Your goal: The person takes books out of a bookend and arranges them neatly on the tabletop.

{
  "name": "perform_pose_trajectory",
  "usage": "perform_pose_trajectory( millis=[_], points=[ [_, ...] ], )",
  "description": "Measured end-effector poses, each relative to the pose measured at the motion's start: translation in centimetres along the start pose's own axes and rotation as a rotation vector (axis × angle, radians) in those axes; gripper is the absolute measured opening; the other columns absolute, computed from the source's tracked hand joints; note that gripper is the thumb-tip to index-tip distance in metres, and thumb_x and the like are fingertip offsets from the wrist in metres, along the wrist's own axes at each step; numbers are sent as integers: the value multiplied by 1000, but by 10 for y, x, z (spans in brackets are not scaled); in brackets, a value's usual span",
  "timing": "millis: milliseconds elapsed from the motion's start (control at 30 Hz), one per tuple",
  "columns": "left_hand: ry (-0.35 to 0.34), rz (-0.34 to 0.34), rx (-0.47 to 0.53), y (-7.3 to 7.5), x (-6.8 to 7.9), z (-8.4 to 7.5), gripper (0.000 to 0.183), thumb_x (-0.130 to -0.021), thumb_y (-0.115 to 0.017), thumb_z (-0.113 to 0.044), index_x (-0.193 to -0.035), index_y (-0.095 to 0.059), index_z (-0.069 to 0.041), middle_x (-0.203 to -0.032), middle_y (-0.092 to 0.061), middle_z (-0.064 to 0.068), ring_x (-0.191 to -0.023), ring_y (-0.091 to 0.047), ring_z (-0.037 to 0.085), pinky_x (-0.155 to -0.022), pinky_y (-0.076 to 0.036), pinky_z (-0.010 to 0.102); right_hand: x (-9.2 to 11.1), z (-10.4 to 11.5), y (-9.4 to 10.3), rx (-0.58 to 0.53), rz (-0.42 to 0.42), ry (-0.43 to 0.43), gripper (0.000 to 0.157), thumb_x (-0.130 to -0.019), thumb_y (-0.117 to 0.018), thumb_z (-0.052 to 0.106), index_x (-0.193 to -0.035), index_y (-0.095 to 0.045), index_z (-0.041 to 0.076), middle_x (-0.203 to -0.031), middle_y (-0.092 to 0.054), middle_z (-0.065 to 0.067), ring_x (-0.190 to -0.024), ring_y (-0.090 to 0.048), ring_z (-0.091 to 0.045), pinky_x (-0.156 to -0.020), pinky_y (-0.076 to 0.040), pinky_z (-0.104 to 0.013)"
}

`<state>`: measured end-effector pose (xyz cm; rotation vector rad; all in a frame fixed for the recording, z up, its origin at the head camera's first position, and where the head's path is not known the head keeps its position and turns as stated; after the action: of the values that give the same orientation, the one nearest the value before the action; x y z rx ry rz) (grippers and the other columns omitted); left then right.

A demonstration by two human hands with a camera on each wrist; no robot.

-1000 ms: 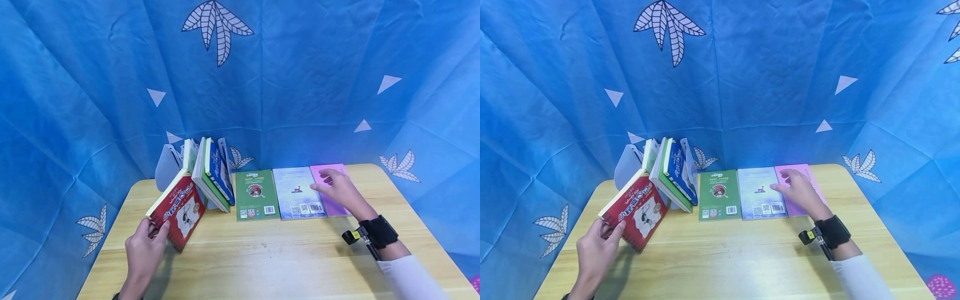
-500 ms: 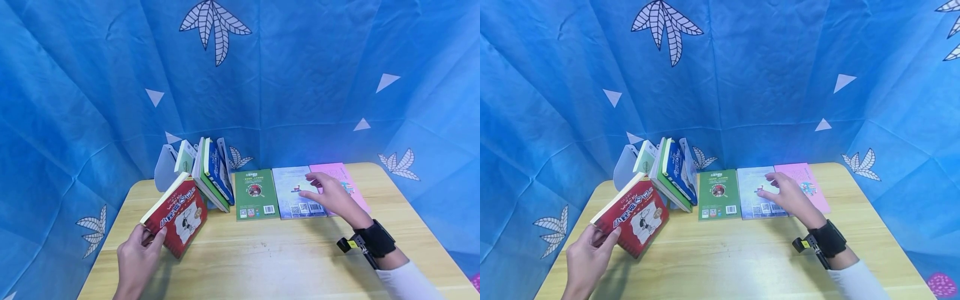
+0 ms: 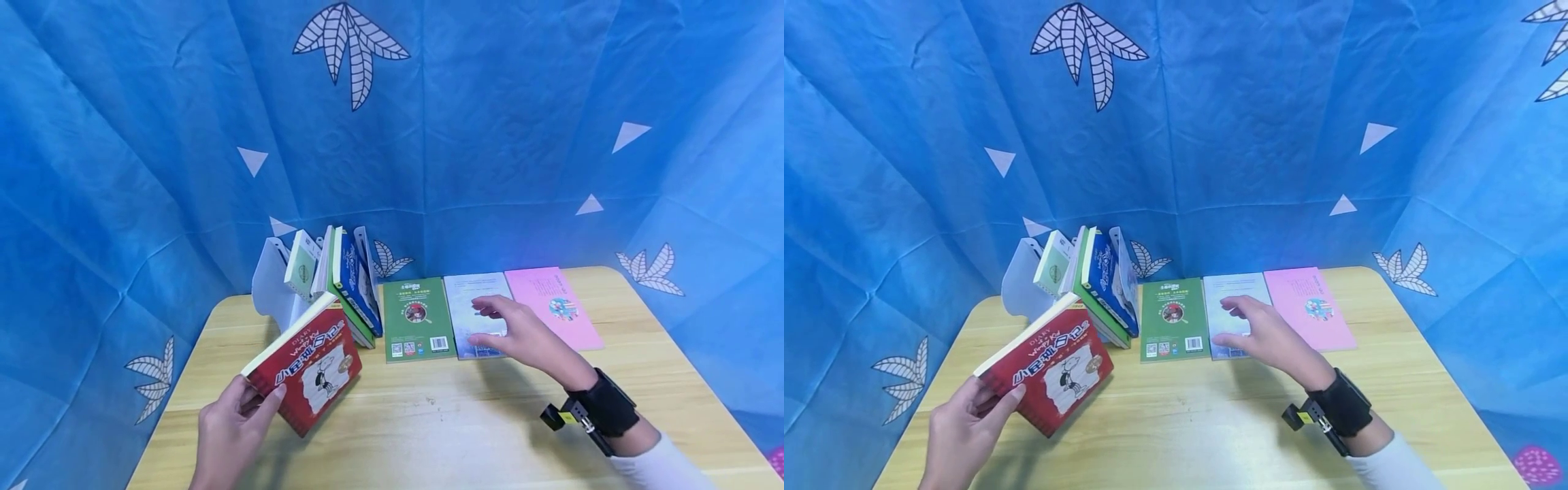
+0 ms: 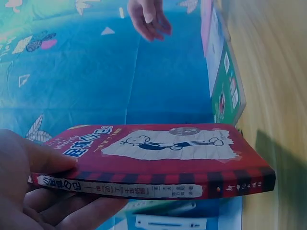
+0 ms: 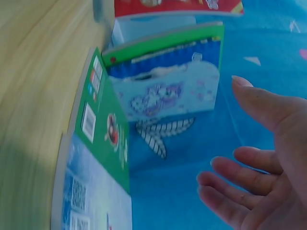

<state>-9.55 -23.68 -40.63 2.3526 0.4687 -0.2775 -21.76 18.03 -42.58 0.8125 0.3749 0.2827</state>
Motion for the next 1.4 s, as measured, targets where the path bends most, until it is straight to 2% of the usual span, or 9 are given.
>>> perform_pose_trajectory(
  millis=[133,433,600,700,800,933,1133,1400],
  points=[
    [-42,39,34,-9,2,-5,36,-88,-80,-1,-121,-69,5,-111,-77,27,-94,-78,40,-68,-67,30,4,12,-5,-33,37,9,71,-87,-84,39,-141,-58,2,-137,-69,-17,-122,-69,-36,-105,-58,-54],
    [-73,167,138,-28,6,-19,36,-88,-79,0,-122,-68,4,-112,-78,23,-96,-79,36,-71,-68,32,11,39,-13,-71,96,102,73,-86,-85,35,-144,-55,4,-141,-66,-14,-126,-68,-33,-106,-58,-50],
    [-55,263,168,-36,7,-26,36,-91,-78,-3,-125,-68,0,-115,-78,19,-98,-79,31,-74,-68,30,16,51,-17,-90,155,87,77,-87,-81,45,-147,-53,7,-145,-64,-11,-130,-66,-30,-108,-56,-50],
    [-78,286,199,-41,8,-30,33,-90,-78,-3,-122,-69,-2,-113,-79,17,-96,-80,28,-73,-68,30,18,55,-20,-112,191,61,79,-88,-77,52,-150,-50,9,-149,-62,-11,-133,-64,-30,-109,-56,-51],
    [-111,298,228,-46,9,-34,31,-90,-78,-2,-120,-69,-3,-111,-80,15,-93,-80,26,-72,-68,29,20,58,-22,-136,209,54,80,-90,-75,53,-151,-48,10,-150,-60,-12,-135,-63,-31,-109,-56,-52],
    [-133,320,269,-50,11,-39,32,-88,-79,-2,-119,-71,-8,-110,-81,12,-91,-80,22,-71,-67,28,21,59,-26,-163,205,70,78,-91,-76,46,-153,-45,10,-150,-60,-13,-134,-64,-31,-108,-56,-51],
    [-195,381,309,-56,12,-47,31,-90,-78,-7,-120,-70,-5,-112,-80,15,-93,-80,24,-72,-67,28,23,59,-28,-186,173,98,75,-93,-77,37,-154,-42,11,-144,-65,-12,-128,-68,-30,-105,-59,-50],
    [-255,435,354,-63,11,-55,36,-95,-75,-15,-128,-67,-4,-118,-78,17,-97,-80,27,-75,-67,28,27,64,-26,-165,107,107,57,-97,-72,36,-144,-50,11,-128,-74,-6,-118,-73,-26,-97,-64,-44]
  ],
)
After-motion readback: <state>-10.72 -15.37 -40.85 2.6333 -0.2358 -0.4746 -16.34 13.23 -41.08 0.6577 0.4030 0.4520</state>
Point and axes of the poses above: each hand's wrist, its own x-axis away from the middle knuckle, its own y-axis out of the back of the hand, z = x × y, the point moved 2 cm from there along -x, towards the middle knuckle
